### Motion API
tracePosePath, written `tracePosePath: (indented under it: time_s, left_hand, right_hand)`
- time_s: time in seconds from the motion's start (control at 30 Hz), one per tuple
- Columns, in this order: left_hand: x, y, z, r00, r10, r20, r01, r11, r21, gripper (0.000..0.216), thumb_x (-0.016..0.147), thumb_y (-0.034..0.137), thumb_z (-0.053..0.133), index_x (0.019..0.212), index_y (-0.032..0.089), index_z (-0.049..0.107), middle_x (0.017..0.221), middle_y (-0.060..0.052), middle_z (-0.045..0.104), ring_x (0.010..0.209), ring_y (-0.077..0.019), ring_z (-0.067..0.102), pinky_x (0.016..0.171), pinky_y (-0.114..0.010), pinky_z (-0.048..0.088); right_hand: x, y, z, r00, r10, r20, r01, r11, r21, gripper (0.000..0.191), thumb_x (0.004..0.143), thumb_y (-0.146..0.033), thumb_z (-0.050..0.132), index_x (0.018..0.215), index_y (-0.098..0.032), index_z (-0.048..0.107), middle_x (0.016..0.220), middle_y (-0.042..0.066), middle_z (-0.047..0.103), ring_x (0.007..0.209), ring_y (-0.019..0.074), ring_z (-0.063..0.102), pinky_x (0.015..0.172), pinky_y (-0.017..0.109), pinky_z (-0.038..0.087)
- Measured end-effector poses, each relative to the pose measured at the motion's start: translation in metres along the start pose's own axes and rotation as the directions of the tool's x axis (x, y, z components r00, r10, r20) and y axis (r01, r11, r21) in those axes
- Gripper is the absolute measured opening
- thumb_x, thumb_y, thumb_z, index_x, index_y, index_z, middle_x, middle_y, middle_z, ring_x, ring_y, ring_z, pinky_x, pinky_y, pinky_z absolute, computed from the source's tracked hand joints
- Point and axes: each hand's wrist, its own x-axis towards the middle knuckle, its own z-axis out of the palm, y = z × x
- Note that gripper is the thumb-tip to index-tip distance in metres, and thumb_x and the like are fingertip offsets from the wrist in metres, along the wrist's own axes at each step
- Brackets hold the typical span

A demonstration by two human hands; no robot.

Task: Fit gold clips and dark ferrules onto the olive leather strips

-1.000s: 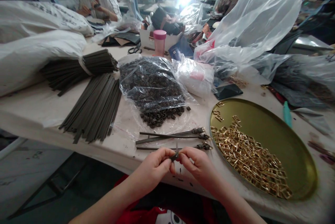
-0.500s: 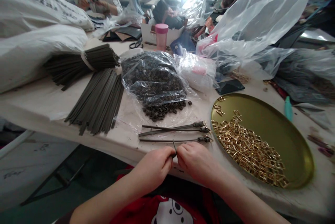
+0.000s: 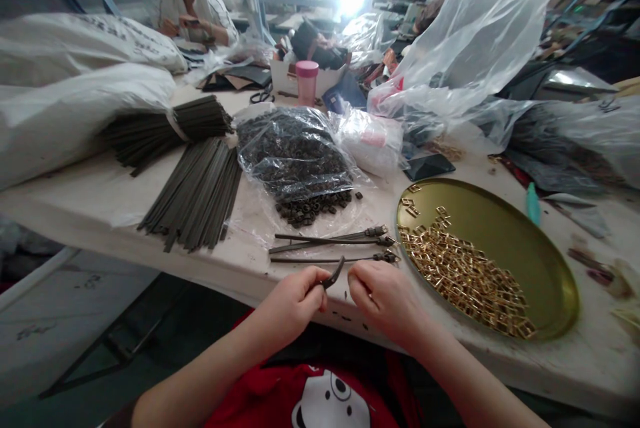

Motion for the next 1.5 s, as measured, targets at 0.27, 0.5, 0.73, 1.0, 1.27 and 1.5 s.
tracePosePath:
  time_s: [0.27, 0.5, 0.73, 1.0, 1.27, 1.5]
  left_hand:
    - [-0.007, 0.002, 0.007, 0.997, 0.014, -0.077, -0.009, 0.998, 0.056, 0.019, 0.081, 0.015, 0.036, 0.087, 0.017, 0.054, 0.075, 0.000, 0.059, 0.073, -0.0144, 0.053, 0.067, -0.024, 0.038]
    - [-0.008, 0.002, 0.016, 0.997, 0.021, -0.074, -0.002, 0.971, 0.237, 0.018, 0.084, 0.018, 0.034, 0.081, 0.019, 0.052, 0.076, -0.002, 0.058, 0.072, -0.0163, 0.053, 0.063, -0.025, 0.036]
    - [-0.008, 0.002, 0.015, 0.999, 0.030, -0.022, -0.025, 0.982, 0.188, 0.017, 0.082, 0.016, 0.035, 0.074, 0.019, 0.050, 0.070, 0.000, 0.055, 0.068, -0.0149, 0.052, 0.059, -0.023, 0.034]
    - [0.005, -0.011, 0.012, 0.997, -0.044, -0.061, 0.043, 0.999, -0.020, 0.016, 0.077, 0.014, 0.036, 0.075, 0.017, 0.051, 0.065, 0.002, 0.053, 0.065, -0.0123, 0.050, 0.062, -0.023, 0.038]
    - [0.011, -0.018, 0.005, 0.997, -0.079, 0.021, 0.079, 0.997, 0.002, 0.023, 0.078, 0.015, 0.036, 0.084, 0.014, 0.057, 0.070, 0.001, 0.057, 0.067, -0.0124, 0.051, 0.062, -0.022, 0.039]
    - [0.011, -0.016, 0.000, 0.992, -0.091, 0.086, 0.089, 0.996, 0.031, 0.019, 0.075, 0.026, 0.048, 0.078, 0.015, 0.063, 0.074, 0.000, 0.064, 0.071, -0.0149, 0.055, 0.064, -0.022, 0.040]
  right_hand:
    - [-0.008, -0.009, 0.004, 0.994, -0.077, -0.079, 0.079, 0.997, 0.026, 0.008, 0.082, -0.016, 0.052, 0.078, -0.016, 0.059, 0.074, 0.004, 0.066, 0.071, 0.0186, 0.059, 0.066, 0.028, 0.038]
    - [-0.009, -0.007, 0.006, 0.995, -0.068, 0.074, 0.063, 0.995, 0.072, 0.014, 0.082, -0.014, 0.051, 0.071, -0.017, 0.058, 0.066, 0.003, 0.065, 0.065, 0.0160, 0.059, 0.059, 0.025, 0.038]
    - [-0.007, -0.005, 0.007, 0.995, 0.022, 0.099, -0.041, 0.980, 0.196, 0.020, 0.074, -0.008, 0.049, 0.056, -0.017, 0.050, 0.055, -0.002, 0.054, 0.053, 0.0104, 0.048, 0.050, 0.021, 0.027]
    - [0.004, -0.009, 0.016, 0.982, 0.186, 0.034, -0.189, 0.962, 0.200, 0.016, 0.069, -0.011, 0.047, 0.055, -0.018, 0.048, 0.054, -0.002, 0.052, 0.053, 0.0110, 0.044, 0.050, 0.022, 0.024]
    - [0.008, -0.005, 0.021, 0.990, 0.115, 0.086, -0.130, 0.974, 0.187, 0.014, 0.069, -0.010, 0.047, 0.057, -0.017, 0.051, 0.055, -0.001, 0.053, 0.053, 0.0108, 0.044, 0.051, 0.023, 0.024]
    - [0.005, -0.003, 0.010, 0.965, 0.012, 0.263, -0.074, 0.971, 0.227, 0.012, 0.071, -0.012, 0.047, 0.062, -0.017, 0.053, 0.057, -0.001, 0.055, 0.052, 0.0096, 0.042, 0.048, 0.022, 0.021]
